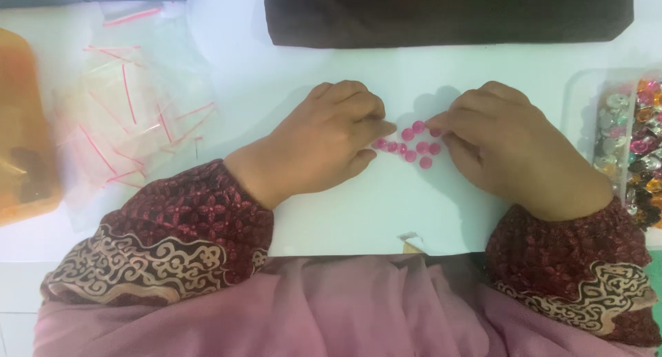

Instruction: Sorting small decorative buttons and placing them into small plastic bags

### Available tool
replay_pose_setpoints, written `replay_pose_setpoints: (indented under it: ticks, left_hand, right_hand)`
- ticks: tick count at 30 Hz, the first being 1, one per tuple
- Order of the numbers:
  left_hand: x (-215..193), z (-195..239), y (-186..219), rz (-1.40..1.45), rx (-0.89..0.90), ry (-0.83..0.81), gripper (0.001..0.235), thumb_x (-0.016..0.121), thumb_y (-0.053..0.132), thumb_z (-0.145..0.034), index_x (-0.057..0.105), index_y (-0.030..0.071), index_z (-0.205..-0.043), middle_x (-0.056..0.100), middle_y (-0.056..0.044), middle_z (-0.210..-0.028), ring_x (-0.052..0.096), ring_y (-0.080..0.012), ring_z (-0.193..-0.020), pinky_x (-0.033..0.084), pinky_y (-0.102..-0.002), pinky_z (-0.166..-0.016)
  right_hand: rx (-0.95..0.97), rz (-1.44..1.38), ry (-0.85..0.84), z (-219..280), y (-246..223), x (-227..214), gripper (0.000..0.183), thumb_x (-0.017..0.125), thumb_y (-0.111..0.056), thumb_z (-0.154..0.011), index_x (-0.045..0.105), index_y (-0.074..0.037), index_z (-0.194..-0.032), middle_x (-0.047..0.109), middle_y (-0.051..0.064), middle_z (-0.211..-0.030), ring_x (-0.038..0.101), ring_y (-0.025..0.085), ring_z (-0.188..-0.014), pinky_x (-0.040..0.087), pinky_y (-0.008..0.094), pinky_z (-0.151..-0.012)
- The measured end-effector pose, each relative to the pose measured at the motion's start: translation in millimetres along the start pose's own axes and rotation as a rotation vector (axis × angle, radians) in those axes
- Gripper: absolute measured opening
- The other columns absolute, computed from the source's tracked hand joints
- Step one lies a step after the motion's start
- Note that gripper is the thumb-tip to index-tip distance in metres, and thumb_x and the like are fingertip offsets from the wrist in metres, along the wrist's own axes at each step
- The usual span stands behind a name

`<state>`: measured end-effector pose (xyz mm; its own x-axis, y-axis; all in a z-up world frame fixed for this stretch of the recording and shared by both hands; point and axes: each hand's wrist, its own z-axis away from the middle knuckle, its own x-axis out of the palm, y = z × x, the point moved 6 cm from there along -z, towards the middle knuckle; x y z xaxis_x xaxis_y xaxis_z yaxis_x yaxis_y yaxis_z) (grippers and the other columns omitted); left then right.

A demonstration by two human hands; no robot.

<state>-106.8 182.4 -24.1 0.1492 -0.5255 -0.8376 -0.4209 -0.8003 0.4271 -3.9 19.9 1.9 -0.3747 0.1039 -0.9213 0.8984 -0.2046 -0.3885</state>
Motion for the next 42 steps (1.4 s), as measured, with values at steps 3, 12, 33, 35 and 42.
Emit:
replay_pose_setpoints:
  ticks: [3,12,33,35,42]
  left_hand:
    - [-2.6,1.3,-0.5,0.05,0.0,-0.002,0.028,0.072,0.007,-0.087,0.077,0.008,-0.115,0.064,-0.004,-0.095,0.058,-0.0302,-0.094,0.049,-0.044,-0.077]
    - [-5.5,-2.4,9.6,0.129,0.086,0.035,0.015,0.073,0.003,-0.094,0.075,0.007,-0.109,0.065,-0.005,-0.085,0.058,-0.0288,-0.076,0.05,-0.041,-0.072]
    - [1.7,-3.0,19.5,0.214,0.095,0.058,0.014,0.075,0.002,-0.094,0.069,0.004,-0.107,0.063,-0.009,-0.088,0.056,-0.0307,-0.073,0.05,-0.041,-0.073]
    - [1.6,-2.2,18.2,0.221,0.085,0.06,0.014,0.076,0.001,-0.094,0.07,0.003,-0.106,0.064,-0.009,-0.088,0.057,-0.0303,-0.074,0.051,-0.041,-0.073]
    - [5.7,-2.2,15.6,0.16,0.059,0.039,0.011,0.073,0.011,-0.097,0.066,0.006,-0.09,0.057,-0.008,-0.084,0.052,-0.031,-0.072,0.045,-0.043,-0.065]
  right_hand:
    - [0.012,0.026,0.016,3.3,5.6,-2.0,0.022,0.066,0.0,-0.094,0.074,-0.005,-0.114,0.068,0.007,-0.091,0.062,0.028,-0.086,0.049,0.043,-0.094]
    - [-0.022,0.06,0.059,2.4,5.1,-2.0,0.02,0.068,0.0,-0.095,0.076,-0.004,-0.113,0.066,0.007,-0.088,0.059,0.028,-0.083,0.051,0.042,-0.09]
    - [-0.069,0.069,0.031,-0.6,-0.8,-3.1,0.008,0.07,-0.004,-0.098,0.073,-0.011,-0.099,0.059,0.004,-0.079,0.055,0.027,-0.075,0.047,0.041,-0.08]
    - [-0.056,0.049,0.02,1.7,2.3,-2.5,0.008,0.07,-0.004,-0.098,0.074,-0.01,-0.101,0.06,0.004,-0.079,0.055,0.026,-0.076,0.047,0.04,-0.081]
    - [-0.056,0.075,0.041,0.8,5.8,-3.4,0.012,0.071,-0.005,-0.096,0.075,-0.009,-0.106,0.065,0.006,-0.087,0.06,0.029,-0.081,0.05,0.042,-0.086]
